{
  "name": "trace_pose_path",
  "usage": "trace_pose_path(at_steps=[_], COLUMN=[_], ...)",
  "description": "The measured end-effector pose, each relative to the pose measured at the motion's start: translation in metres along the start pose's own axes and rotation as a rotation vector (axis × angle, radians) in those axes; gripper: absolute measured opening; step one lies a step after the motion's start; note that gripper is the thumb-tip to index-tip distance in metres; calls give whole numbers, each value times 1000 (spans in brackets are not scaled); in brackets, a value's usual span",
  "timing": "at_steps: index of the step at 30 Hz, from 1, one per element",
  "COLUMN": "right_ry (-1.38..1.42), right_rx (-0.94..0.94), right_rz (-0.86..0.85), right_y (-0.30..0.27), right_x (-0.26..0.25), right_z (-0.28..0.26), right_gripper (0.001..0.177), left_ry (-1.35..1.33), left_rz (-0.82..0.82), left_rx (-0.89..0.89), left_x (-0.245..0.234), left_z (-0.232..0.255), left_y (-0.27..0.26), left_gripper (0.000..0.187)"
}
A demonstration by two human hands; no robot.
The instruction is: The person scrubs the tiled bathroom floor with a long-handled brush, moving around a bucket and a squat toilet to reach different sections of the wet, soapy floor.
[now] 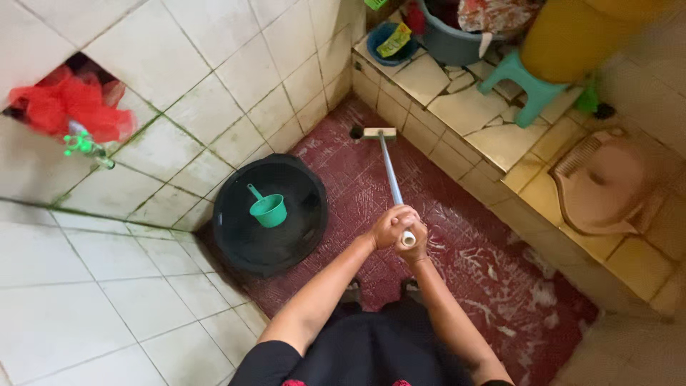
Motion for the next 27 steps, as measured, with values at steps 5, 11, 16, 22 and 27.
trace_pose_path(at_steps=[5,11,16,22,27], right_ry=[-22,-134,-54,-56,-72], right_rx=[-72,-124,-35,57,25], right_rz=[7,157,59,58,153], right_y=[-15,-38,-28,-39,-60], right_x=[-37,-51,-21,-60,-91], right_z=[-74,-96,-56,-110,-133], right_gripper=[5,5,11,11,2], left_ry=[34,-67,-31,58,45], left_rz=[-127,-210,-120,-167,-307], left_rx=[-13,2,-2,48,93], left_x=[19,37,22,43,73], left_z=[52,92,50,72,97], left_y=[-42,-62,-38,-67,-88], left_gripper=[50,52,52,56,65])
Point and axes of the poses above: each hand's wrist, its own y-axis towards the middle knuckle, its own x-axis out of the palm, z = x × y, the point moved 7 cm from there along y, towards the middle knuckle, and after that the axes turned 11 degrees about -y, right-handed, at the moved point
